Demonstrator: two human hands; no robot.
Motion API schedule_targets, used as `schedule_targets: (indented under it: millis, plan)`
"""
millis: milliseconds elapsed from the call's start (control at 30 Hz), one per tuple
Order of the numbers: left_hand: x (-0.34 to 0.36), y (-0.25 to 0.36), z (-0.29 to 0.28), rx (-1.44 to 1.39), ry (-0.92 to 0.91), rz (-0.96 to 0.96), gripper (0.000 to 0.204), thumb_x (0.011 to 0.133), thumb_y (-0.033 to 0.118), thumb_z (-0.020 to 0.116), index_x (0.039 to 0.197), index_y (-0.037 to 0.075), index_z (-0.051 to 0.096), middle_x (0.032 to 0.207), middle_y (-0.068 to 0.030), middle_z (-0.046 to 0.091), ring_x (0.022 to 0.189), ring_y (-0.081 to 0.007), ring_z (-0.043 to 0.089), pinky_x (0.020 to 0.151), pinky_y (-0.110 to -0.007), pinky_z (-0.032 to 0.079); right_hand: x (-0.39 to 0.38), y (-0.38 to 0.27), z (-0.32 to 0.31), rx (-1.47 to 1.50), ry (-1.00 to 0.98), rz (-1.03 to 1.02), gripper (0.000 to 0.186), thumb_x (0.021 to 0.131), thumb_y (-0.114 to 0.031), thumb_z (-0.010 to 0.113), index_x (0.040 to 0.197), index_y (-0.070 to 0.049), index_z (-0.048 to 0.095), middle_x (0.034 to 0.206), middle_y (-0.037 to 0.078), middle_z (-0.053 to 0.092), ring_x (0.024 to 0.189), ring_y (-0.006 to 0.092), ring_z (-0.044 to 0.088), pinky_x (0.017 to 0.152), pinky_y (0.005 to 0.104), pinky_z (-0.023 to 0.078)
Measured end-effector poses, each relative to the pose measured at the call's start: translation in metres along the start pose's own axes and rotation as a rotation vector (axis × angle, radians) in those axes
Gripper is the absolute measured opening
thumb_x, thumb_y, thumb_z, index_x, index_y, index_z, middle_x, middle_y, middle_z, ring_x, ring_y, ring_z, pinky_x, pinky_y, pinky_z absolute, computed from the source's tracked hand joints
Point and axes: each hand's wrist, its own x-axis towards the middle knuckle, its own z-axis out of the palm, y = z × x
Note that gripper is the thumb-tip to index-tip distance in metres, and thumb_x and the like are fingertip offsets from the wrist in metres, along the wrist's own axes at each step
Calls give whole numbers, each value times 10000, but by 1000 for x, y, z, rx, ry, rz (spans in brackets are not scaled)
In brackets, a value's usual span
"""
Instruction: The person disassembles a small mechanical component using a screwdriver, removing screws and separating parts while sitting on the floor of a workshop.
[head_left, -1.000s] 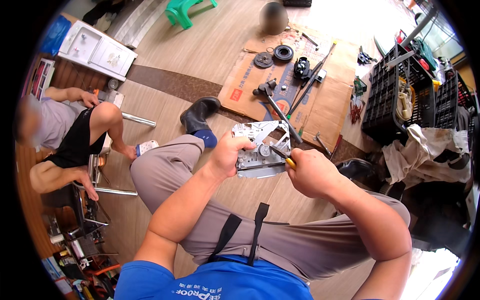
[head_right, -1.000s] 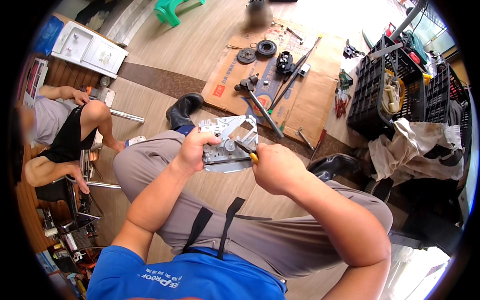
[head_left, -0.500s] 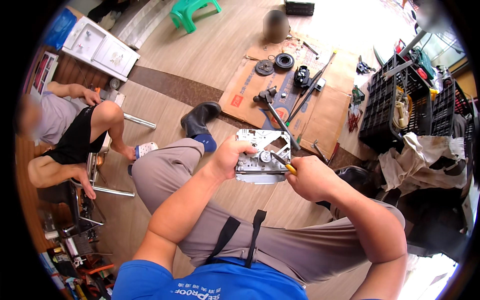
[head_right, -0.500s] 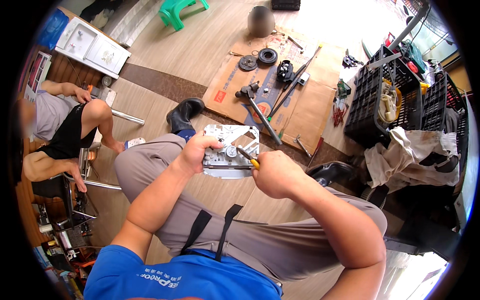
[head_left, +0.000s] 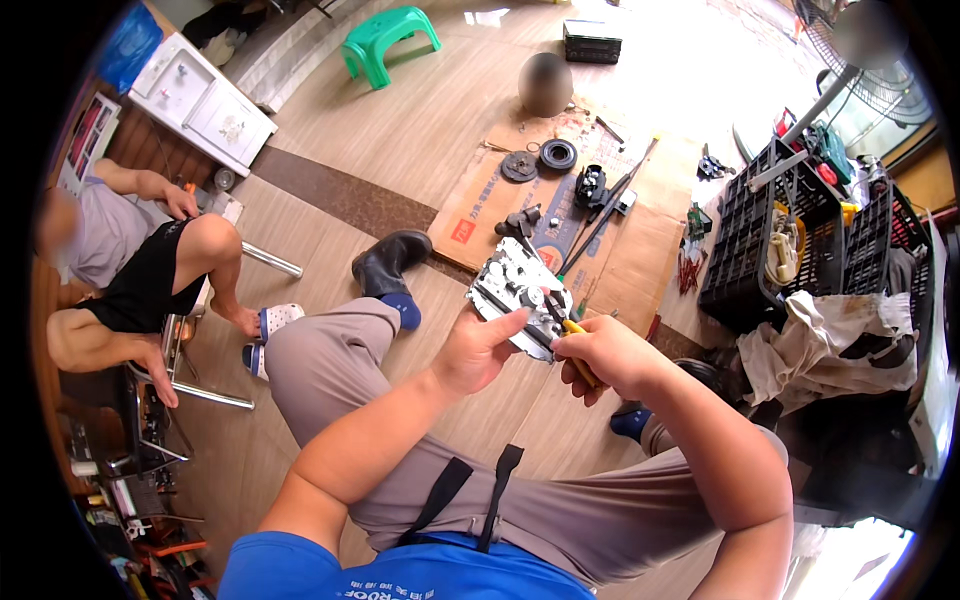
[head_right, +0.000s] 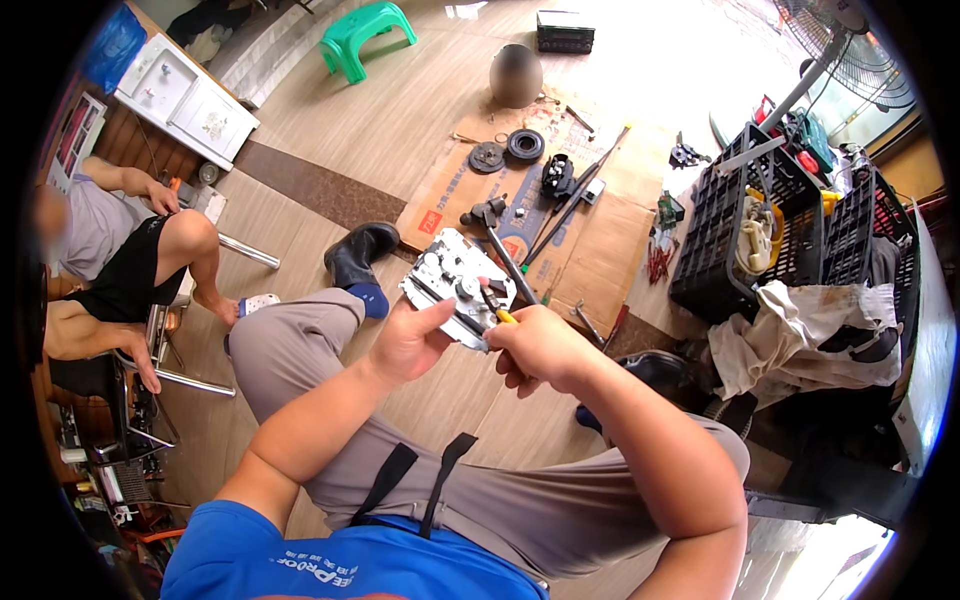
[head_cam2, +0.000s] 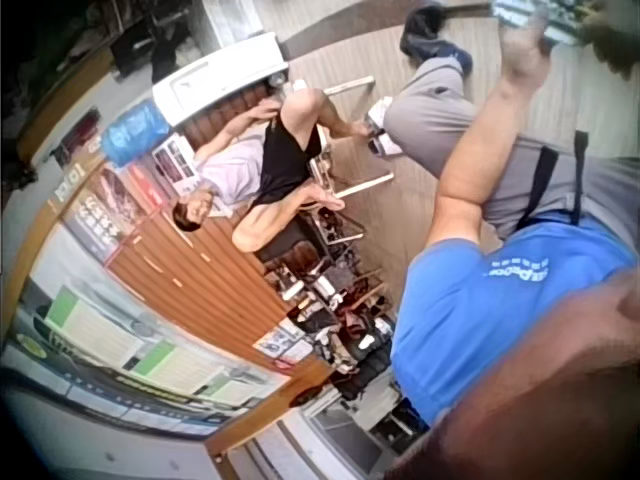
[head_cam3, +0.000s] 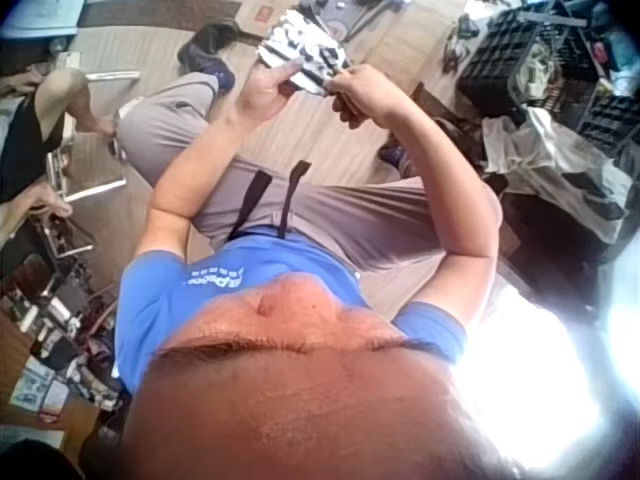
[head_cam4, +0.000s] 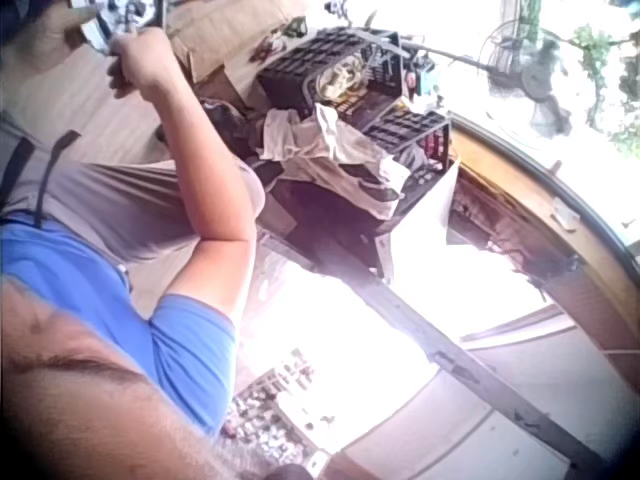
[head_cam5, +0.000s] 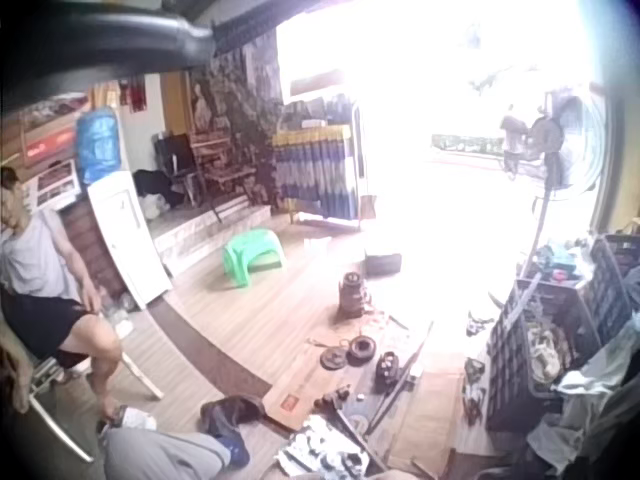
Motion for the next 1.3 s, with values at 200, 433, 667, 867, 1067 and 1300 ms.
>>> schedule_targets:
  millis: [200,433,667,867,1067,1300]
  plan:
    - [7,2,3,-21,277,-14,413,931,23,415,1331,-64,469,1204,-182,641,1092,-273,647,937,-396,538,0,4,-6,71,-88,94,291,905,-266,634,971,17,610,736,122,627,640,246,642,563,407,555]
    - [5,8,-3,-12,253,-21,476,884,37,383,1337,-101,434,1176,-236,639,1071,-343,648,960,-459,526,-11,11,-3,-864,514,-418,281,845,-187,621,1034,15,577,1014,217,604,1001,384,594,896,444,474]
    - [5,7,6,39,233,-29,405,903,15,391,1280,-94,491,1126,-193,663,986,-281,682,888,-400,563,-8,15,0,-950,569,-542,255,827,-176,628,993,10,579,971,204,612,966,365,608,863,448,497]
    - [4,7,7,83,193,-28,421,901,24,399,1300,-80,483,1153,-186,657,1006,-269,677,913,-395,546,-9,13,1,-974,569,-578,267,809,-169,642,996,9,578,972,196,612,954,360,609,849,449,501]
    - [2,9,12,66,201,-22,391,907,21,415,1272,-80,511,1125,-174,670,970,-252,685,886,-378,554,-10,12,3,-990,556,-577,272,808,-170,643,998,13,575,967,200,611,947,364,613,842,450,507]
    - [2,9,11,75,179,-5,422,881,21,402,1269,-91,523,1136,-180,667,959,-256,684,885,-376,551,-12,12,5,-952,488,-496,287,860,-196,618,1054,12,586,966,204,597,967,370,597,863,441,484]
